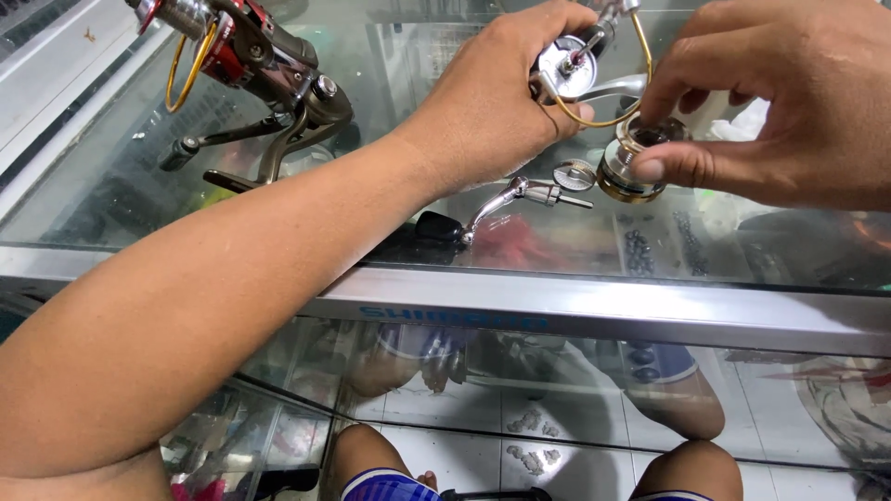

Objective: Disassembling and reassembling a spinning fishing reel for maintenance or repair on a glass counter.

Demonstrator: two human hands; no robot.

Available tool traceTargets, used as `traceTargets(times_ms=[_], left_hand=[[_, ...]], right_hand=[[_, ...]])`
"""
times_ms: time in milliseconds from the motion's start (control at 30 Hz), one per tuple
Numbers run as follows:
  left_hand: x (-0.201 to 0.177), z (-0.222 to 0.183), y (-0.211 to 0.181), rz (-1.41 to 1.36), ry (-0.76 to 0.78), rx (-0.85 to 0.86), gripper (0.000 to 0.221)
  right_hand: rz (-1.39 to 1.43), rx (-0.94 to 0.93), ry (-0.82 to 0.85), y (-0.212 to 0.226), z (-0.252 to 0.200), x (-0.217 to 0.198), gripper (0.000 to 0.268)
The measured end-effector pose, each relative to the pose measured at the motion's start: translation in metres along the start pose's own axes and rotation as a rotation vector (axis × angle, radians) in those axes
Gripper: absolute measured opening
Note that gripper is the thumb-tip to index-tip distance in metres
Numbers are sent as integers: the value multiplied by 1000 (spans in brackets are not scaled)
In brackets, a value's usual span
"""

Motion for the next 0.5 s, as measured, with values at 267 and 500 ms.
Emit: traceTargets(times_ms=[267,500], left_hand=[[2,0,4,25,26,-60,39],[3,1,6,97,-28,6,37]], right_hand=[[-223,97,37,-9,-1,19,39],[425,-59,-76,-12,-12,0,33]])
Point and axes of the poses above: each hand's wrist, its own z-axis towards the middle knuckle, its own x-axis out of the palm, y = z × x, the point moved 10 cm from there along z, towards the middle knuckle, and after that the axes turned 5 degrees about x, right-handed, at the moved point
